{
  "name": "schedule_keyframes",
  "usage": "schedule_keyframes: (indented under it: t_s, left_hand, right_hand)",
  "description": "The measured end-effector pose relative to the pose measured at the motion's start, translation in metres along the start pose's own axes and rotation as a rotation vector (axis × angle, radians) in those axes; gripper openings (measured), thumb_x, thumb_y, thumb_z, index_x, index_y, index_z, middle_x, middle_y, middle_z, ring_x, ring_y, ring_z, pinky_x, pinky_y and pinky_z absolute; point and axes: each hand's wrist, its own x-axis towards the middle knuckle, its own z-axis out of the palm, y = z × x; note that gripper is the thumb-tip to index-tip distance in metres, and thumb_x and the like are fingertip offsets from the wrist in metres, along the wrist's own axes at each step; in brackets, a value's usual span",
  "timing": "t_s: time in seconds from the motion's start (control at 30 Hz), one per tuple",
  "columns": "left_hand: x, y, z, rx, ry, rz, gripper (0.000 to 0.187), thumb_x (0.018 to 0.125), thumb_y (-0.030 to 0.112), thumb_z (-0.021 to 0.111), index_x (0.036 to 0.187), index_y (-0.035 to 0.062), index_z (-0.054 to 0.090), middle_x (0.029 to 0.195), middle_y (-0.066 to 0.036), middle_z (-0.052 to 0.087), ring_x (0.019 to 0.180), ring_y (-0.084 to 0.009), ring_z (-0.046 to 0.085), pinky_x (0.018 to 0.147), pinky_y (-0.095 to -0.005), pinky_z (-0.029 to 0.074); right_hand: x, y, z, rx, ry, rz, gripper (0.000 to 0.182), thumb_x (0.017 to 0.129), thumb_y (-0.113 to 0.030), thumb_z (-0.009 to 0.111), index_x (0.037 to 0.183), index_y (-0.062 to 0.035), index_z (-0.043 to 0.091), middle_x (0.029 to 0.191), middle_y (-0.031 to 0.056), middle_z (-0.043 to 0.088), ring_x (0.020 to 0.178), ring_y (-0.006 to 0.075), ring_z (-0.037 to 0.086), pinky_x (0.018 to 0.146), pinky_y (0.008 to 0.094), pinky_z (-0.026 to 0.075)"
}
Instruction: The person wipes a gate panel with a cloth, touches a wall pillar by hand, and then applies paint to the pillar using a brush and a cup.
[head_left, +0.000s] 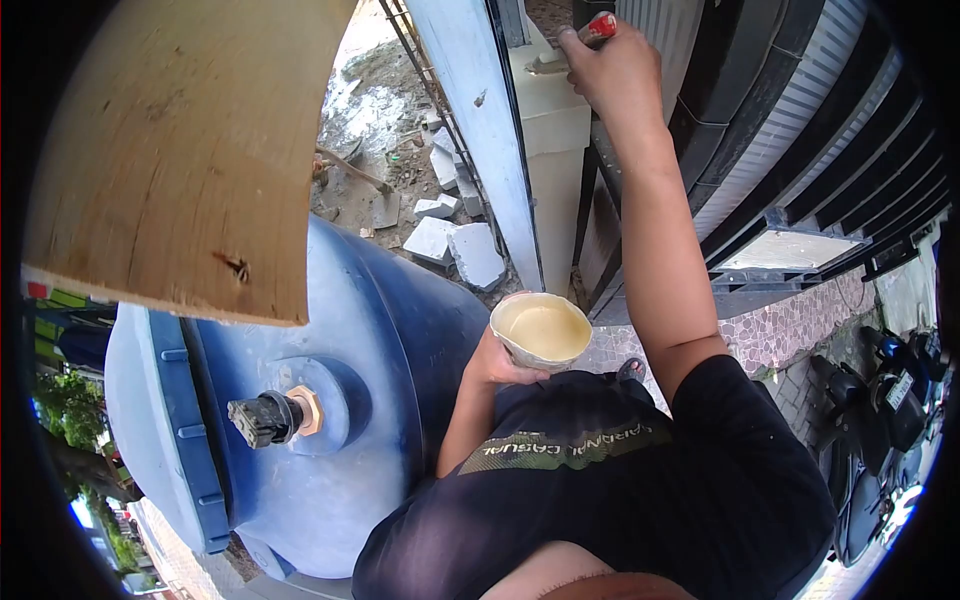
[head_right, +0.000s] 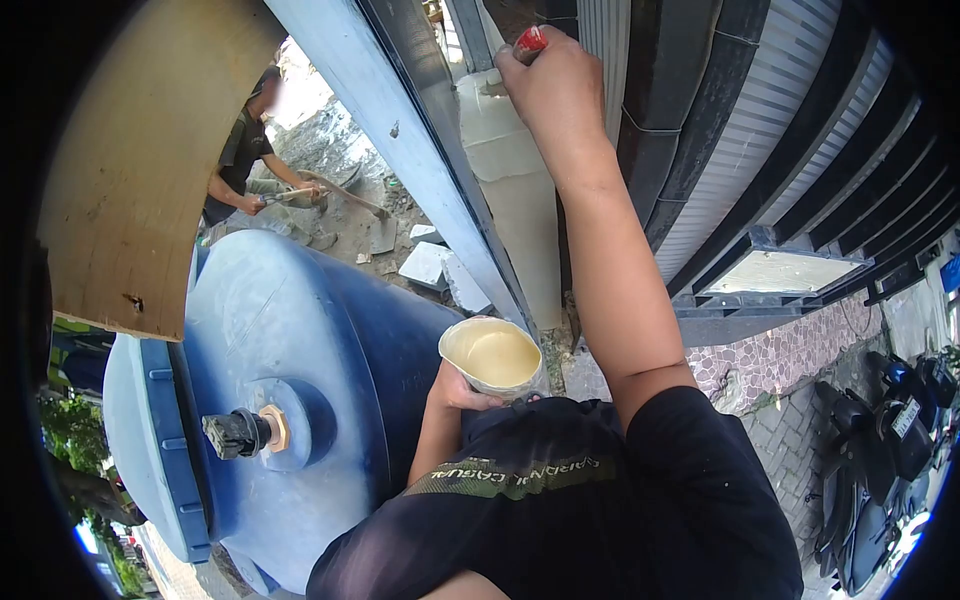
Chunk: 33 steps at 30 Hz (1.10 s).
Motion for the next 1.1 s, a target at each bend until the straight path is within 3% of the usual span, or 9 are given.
schedule_keyframes:
  t_s: [0.1, 0.17, 0.23, 0.3, 0.37, 0.47, 0.6, 0.9, 1.1]
  left_hand:
    - [0.003, 0.001, 0.002, -0.016, -0.013, 0.003, 0.1, 0.044, 0.015, 0.086, 0.128, -0.0005, 0.035, 0.12, -0.012, 0.053, 0.111, -0.0213, 0.051, 0.097, -0.0358, 0.037]
    - [0.004, 0.002, 0.004, -0.031, -0.011, 0.002, 0.1, 0.044, 0.015, 0.086, 0.128, -0.0005, 0.034, 0.12, -0.012, 0.053, 0.111, -0.0212, 0.051, 0.097, -0.0357, 0.037]
    - [0.003, 0.003, 0.005, -0.053, 0.001, -0.019, 0.1, 0.044, 0.016, 0.086, 0.128, -0.0006, 0.034, 0.12, -0.012, 0.052, 0.112, -0.0214, 0.05, 0.098, -0.0358, 0.037]
    - [0.005, 0.004, 0.005, -0.049, -0.004, -0.015, 0.1, 0.044, 0.016, 0.086, 0.128, -0.0006, 0.034, 0.12, -0.012, 0.052, 0.112, -0.0216, 0.05, 0.098, -0.036, 0.037]
    - [0.002, 0.003, 0.004, -0.042, -0.009, -0.015, 0.101, 0.044, 0.016, 0.086, 0.128, -0.0006, 0.034, 0.12, -0.012, 0.053, 0.112, -0.0218, 0.05, 0.098, -0.0361, 0.037]
    - [0.002, -0.001, 0.001, -0.003, -0.009, -0.006, 0.101, 0.044, 0.015, 0.086, 0.129, -0.0004, 0.033, 0.12, -0.012, 0.053, 0.112, -0.022, 0.051, 0.097, -0.0362, 0.037]
    - [0.001, 0.001, 0.0, -0.011, -0.027, -0.013, 0.101, 0.044, 0.015, 0.085, 0.129, -0.0001, 0.033, 0.119, -0.013, 0.054, 0.111, -0.0223, 0.052, 0.097, -0.0365, 0.038]
    - [-0.001, -0.001, -0.001, -0.035, -0.032, -0.017, 0.101, 0.043, 0.014, 0.085, 0.128, -0.0005, 0.034, 0.119, -0.012, 0.054, 0.11, -0.0222, 0.052, 0.097, -0.0364, 0.037]
    - [-0.005, 0.001, 0.001, -0.018, -0.009, -0.014, 0.101, 0.043, 0.014, 0.085, 0.129, -0.0004, 0.034, 0.12, -0.012, 0.053, 0.111, -0.0221, 0.052, 0.097, -0.0364, 0.037]
  right_hand:
    - [0.018, -0.046, -0.021, -0.164, -0.172, 0.197, 0.04, 0.077, -0.035, 0.066, 0.1, -0.0023, 0.064, 0.096, 0.026, 0.063, 0.092, 0.035, 0.062, 0.081, 0.0397, 0.049]
    - [0.036, -0.044, -0.017, -0.195, -0.2, 0.163, 0.041, 0.077, -0.037, 0.065, 0.093, 0.0007, 0.065, 0.097, 0.0255, 0.063, 0.093, 0.0363, 0.062, 0.081, 0.0412, 0.048]
    - [0.054, -0.044, -0.009, -0.336, -0.395, 0.216, 0.044, 0.077, -0.037, 0.064, 0.088, 0.0064, 0.063, 0.092, 0.027, 0.063, 0.09, 0.0385, 0.062, 0.08, 0.0419, 0.049]
    - [0.062, -0.034, 0.001, -0.396, -0.302, 0.022, 0.045, 0.079, -0.035, 0.062, 0.081, 0.009, 0.061, 0.078, 0.0247, 0.064, 0.074, 0.0364, 0.064, 0.07, 0.0427, 0.05]
    - [0.071, -0.043, 0.003, -0.358, -0.624, 0.333, 0.039, 0.081, -0.032, 0.06, 0.076, 0.0065, 0.061, 0.065, 0.0189, 0.061, 0.055, 0.0286, 0.058, 0.056, 0.0427, 0.046]
    - [0.083, -0.03, 0.019, -0.36, -0.795, 0.416, 0.032, 0.083, -0.028, 0.057, 0.074, 0.0026, 0.06, 0.058, 0.0118, 0.054, 0.047, 0.0202, 0.048, 0.047, 0.0393, 0.04]
    - [0.088, -0.027, 0.031, -0.413, -0.777, 0.497, 0.025, 0.083, -0.023, 0.056, 0.074, 0.0006, 0.06, 0.056, 0.0098, 0.051, 0.046, 0.0182, 0.045, 0.046, 0.0358, 0.038]
    - [0.111, -0.006, 0.068, -0.451, -0.822, 0.526, 0.018, 0.081, -0.015, 0.054, 0.08, -0.0016, 0.066, 0.065, 0.0101, 0.058, 0.054, 0.0199, 0.051, 0.054, 0.0355, 0.043]
    - [0.13, -0.005, 0.082, -0.666, -0.819, 0.289, 0.034, 0.079, -0.012, 0.055, 0.111, -0.0057, 0.063, 0.094, 0.0165, 0.066, 0.084, 0.0276, 0.064, 0.075, 0.0373, 0.05]
